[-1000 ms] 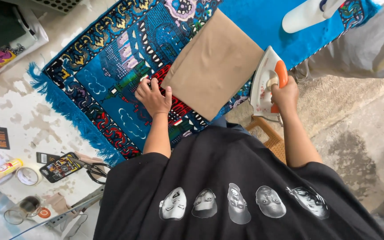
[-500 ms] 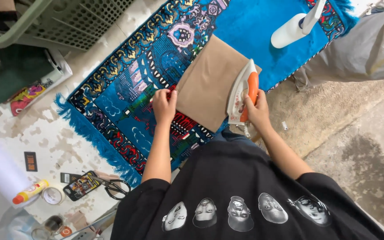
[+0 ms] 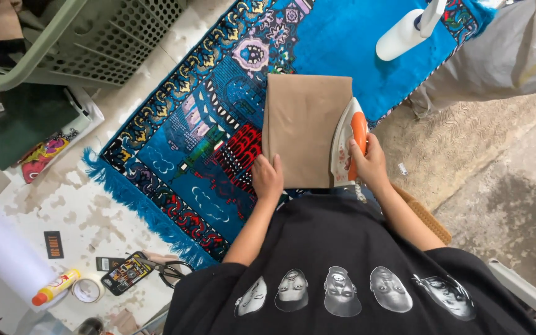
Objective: Ironing a pair of folded khaki pants on a patterned mat using a steam iron and a spray bottle.
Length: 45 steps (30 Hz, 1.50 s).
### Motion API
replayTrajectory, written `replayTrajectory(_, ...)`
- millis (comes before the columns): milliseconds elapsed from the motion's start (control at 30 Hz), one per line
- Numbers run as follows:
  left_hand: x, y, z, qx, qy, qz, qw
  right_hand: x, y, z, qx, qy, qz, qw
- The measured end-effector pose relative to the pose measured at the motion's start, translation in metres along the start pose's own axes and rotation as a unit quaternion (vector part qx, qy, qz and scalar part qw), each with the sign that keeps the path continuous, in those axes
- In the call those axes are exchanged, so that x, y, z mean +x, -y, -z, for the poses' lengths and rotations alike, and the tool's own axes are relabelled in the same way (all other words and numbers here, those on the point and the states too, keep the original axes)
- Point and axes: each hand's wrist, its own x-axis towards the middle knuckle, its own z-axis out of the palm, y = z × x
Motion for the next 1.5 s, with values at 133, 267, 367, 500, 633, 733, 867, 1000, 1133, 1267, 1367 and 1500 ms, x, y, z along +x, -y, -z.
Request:
replayTrajectory(133,-0.034,-0.013,0.025,-0.071,0.075,0.039,0.994,-0.001,0.018,-0.006,-0.088,0.033,0.019,0.995)
replayTrajectory(267,-0.017,-0.025,0.037,-0.096,-0.023,-0.063,0.993,0.011,0.021,-0.032,-0.214,0.079,0.02,0.973)
replayTrajectory(367,-0.008,-0.025,0.036,-0.107,0.015,-0.159,0.981,0.022,0.007,-0.052,-0.313,0.088,0.017,0.945)
replayTrajectory(500,-0.001,-0.011,0.02,-0.126,0.038,-0.208,0.969,0.042,0.011,-0.071,-0.391,0.051,0.061,0.917)
replayTrajectory(633,0.006,-0.008,0.01,-0.158,0.025,-0.205,0.966,0.042,0.01,-0.065,-0.384,0.045,0.088,0.918)
replayTrajectory(733,0.001,-0.004,0.01,-0.149,0.011,-0.217,0.965,0.009,-0.008,-0.053,-0.407,0.056,0.012,0.912)
replayTrajectory(867,-0.001,-0.005,0.011,-0.126,-0.001,-0.22,0.967,0.01,-0.015,-0.05,-0.402,0.061,-0.004,0.914)
replayTrajectory(1000,-0.002,-0.006,0.01,-0.117,-0.006,-0.216,0.969,0.043,0.008,-0.067,-0.392,0.036,0.053,0.918)
replayTrajectory(1133,-0.004,-0.009,0.015,-0.101,-0.01,-0.207,0.973,0.054,0.011,-0.072,-0.383,0.031,0.054,0.922)
replayTrajectory(1267,-0.002,-0.007,0.011,-0.105,-0.014,-0.211,0.972,0.017,0.021,-0.065,-0.345,0.06,0.008,0.937)
replayTrajectory(1367,0.0,-0.007,0.01,-0.116,-0.015,-0.213,0.97,-0.005,0.018,-0.063,-0.366,0.064,-0.017,0.928)
replayTrajectory(1500,-0.001,-0.006,0.011,-0.115,-0.016,-0.21,0.971,0.022,-0.01,-0.065,-0.41,0.01,0.062,0.91)
